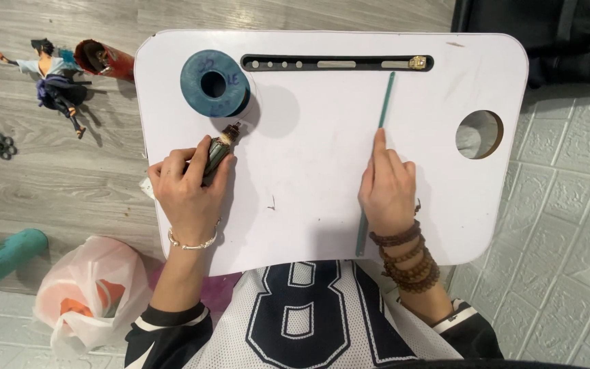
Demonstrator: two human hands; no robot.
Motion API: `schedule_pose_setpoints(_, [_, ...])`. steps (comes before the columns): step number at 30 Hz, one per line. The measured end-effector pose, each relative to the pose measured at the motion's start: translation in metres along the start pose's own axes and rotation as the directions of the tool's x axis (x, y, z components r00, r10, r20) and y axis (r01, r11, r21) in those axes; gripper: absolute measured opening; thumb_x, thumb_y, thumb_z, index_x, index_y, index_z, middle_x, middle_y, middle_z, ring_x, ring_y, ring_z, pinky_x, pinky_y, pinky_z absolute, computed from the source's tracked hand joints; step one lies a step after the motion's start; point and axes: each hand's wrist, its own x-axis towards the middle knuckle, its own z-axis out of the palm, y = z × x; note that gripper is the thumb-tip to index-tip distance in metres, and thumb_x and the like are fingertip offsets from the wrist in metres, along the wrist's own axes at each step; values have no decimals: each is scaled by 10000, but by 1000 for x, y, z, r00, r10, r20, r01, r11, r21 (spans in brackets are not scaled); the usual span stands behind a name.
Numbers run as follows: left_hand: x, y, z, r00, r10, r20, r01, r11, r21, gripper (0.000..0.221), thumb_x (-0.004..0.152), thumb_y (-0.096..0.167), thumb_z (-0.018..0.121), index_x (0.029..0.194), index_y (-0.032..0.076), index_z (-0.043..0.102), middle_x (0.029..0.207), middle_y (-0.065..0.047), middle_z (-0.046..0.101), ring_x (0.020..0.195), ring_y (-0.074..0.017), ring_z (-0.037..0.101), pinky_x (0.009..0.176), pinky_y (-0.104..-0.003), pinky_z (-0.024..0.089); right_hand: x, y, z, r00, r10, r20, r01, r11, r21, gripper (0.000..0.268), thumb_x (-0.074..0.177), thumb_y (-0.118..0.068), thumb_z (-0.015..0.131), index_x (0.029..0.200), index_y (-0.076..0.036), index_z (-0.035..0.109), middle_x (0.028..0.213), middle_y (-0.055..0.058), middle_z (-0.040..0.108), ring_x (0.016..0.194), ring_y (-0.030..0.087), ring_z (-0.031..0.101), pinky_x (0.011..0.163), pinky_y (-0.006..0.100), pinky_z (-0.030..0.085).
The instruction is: Using a hacksaw blade to saw or scrape the commutator of a small electric motor armature while sitting at a portable desk.
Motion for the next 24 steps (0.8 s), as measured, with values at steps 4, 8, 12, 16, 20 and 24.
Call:
schedule_pose_setpoints(4, [0, 1, 1, 1000, -1, -10, 1, 1000, 11, 360, 861, 358, 893, 1098, 116, 774, 860, -11, 616, 678, -163, 589, 763, -328, 412, -13, -8, 45, 996, -63, -66, 64, 998, 11, 534, 891, 72, 544, 1424, 63, 529, 826, 90, 580, 694, 241, 532, 671, 317, 377])
schedule_pose_setpoints(8, [0, 1, 3, 1000, 0, -3, 0, 1000, 4, 361, 884, 370, 875, 1111, 110, 771, 872, -15, 613, 687, -167, 589, 769, -328, 411, 0, -53, 45, 988, -157, 12, 157, 988, 9, 537, 874, 70, 570, 1409, 68, 522, 758, 50, 575, 630, 204, 529, 653, 327, 359])
schedule_pose_setpoints(12, [-2, 0, 4, 1000, -8, 1, 8, 1000, 2, 385, 879, 382, 883, 1118, 99, 777, 880, -28, 619, 690, -175, 588, 769, -331, 406, 2, -50, 52, 995, -95, 36, 94, 995, 36, 533, 898, 48, 560, 1427, 54, 497, 741, 42, 593, 614, 178, 514, 665, 318, 352])
schedule_pose_setpoints(16, [0, 1, 4, 1000, -3, 9, 3, 1000, -6, 382, 893, 380, 878, 1122, 92, 777, 882, -32, 612, 701, -182, 587, 771, -334, 400, -5, 3, 45, 995, -98, -16, 94, 982, -162, 573, 850, 41, 615, 1414, 59, 514, 759, 49, 566, 617, 200, 525, 647, 334, 370])
schedule_pose_setpoints(20, [1, 2, 3, 1000, -11, -3, 11, 1000, 4, 366, 871, 350, 904, 1107, 98, 784, 875, -33, 622, 696, -192, 592, 767, -332, 401, -5, 31, 8, 998, 0, -67, -5, 998, -67, 518, 894, 64, 569, 1410, 89, 538, 794, 105, 558, 652, 264, 537, 654, 359, 389])
schedule_pose_setpoints(24, [-1, 2, 4, 1000, -1, -10, 1, 1000, 4, 369, 873, 348, 909, 1112, 94, 787, 876, -31, 628, 688, -190, 589, 765, -335, 399, -2, 23, -7, 996, 81, -28, -78, 992, 96, 474, 919, 111, 525, 1392, 108, 556, 802, 120, 607, 657, 240, 531, 627, 305, 367])
